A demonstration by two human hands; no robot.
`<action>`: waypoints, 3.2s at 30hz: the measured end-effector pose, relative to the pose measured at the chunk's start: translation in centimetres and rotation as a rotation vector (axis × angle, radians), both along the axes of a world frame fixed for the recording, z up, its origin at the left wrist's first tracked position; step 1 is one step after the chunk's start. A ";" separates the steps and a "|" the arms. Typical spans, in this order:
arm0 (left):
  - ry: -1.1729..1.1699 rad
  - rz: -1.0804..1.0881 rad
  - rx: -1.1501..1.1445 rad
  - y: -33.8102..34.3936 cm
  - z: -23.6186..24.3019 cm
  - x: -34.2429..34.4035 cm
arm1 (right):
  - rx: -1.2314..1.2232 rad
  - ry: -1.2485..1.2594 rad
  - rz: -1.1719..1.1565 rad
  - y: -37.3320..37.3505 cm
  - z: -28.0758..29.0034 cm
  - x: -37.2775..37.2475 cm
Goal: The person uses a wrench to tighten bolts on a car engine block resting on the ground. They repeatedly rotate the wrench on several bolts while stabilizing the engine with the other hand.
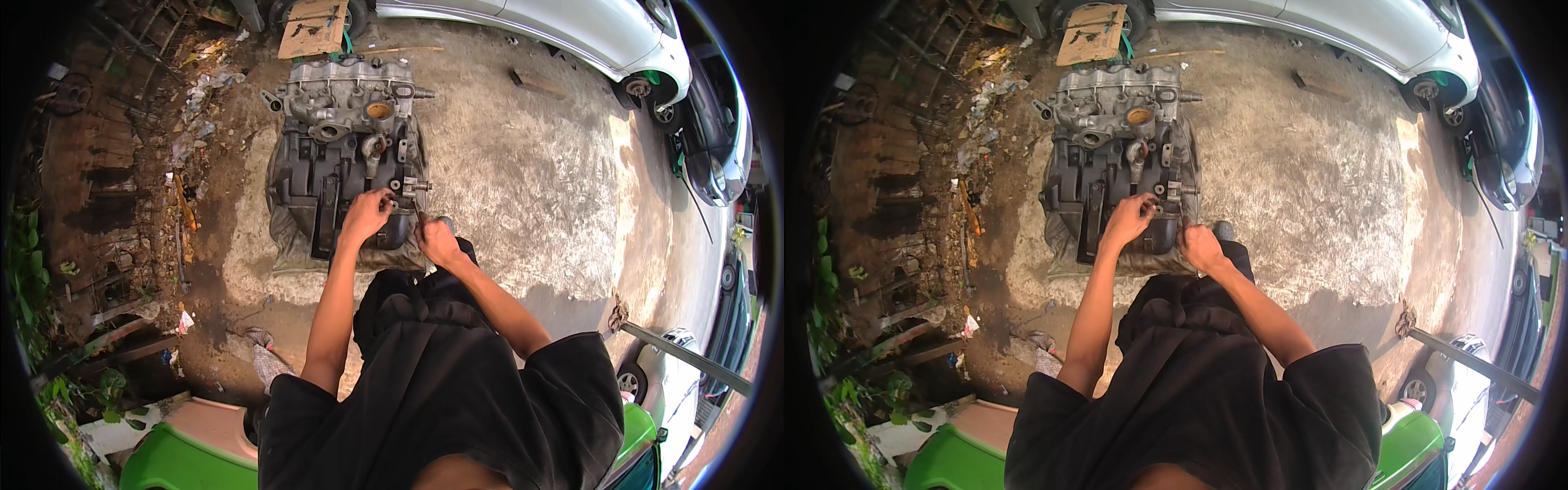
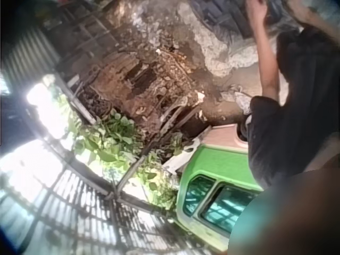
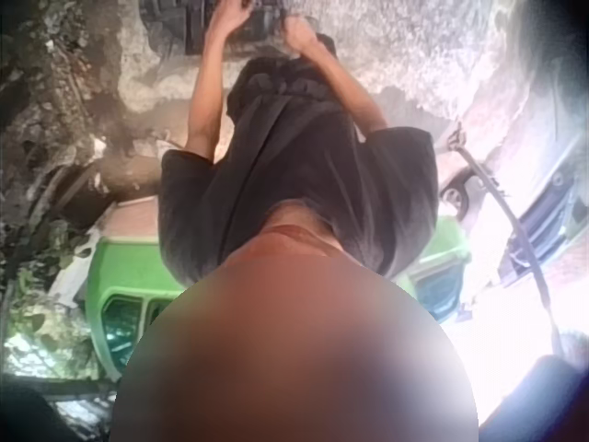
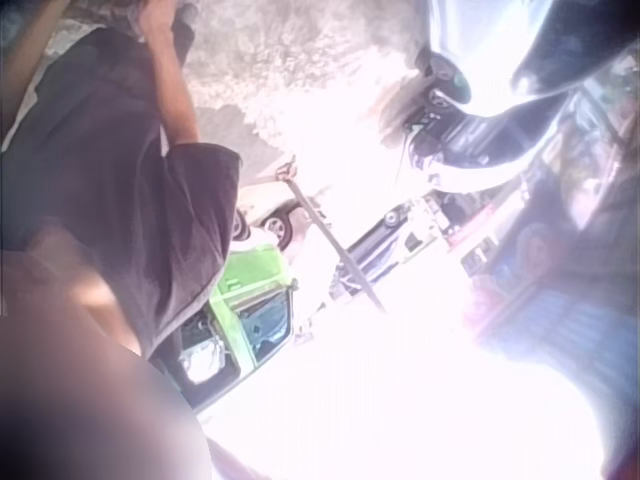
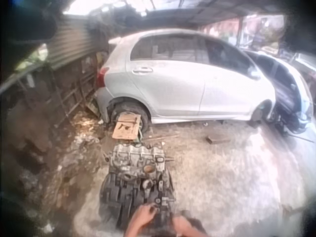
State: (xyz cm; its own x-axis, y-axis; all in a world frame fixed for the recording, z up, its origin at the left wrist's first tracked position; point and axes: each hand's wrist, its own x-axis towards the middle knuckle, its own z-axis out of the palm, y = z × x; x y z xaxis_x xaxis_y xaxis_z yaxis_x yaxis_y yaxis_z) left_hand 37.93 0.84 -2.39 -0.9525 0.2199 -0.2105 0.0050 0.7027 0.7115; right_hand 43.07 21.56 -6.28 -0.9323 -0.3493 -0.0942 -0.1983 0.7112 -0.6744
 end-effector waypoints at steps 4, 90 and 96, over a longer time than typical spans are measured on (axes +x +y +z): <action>0.021 -0.014 0.011 -0.2 -0.2 0.0 | 0.025 -0.054 0.032 0.1 0.4 -0.3; -0.117 0.001 -0.026 -0.5 -2.2 -0.8 | -0.137 0.167 -0.171 -0.9 -2.7 1.6; -0.099 -0.009 -0.021 -0.6 -2.2 -0.6 | -0.096 0.216 -0.022 -0.1 -2.5 0.8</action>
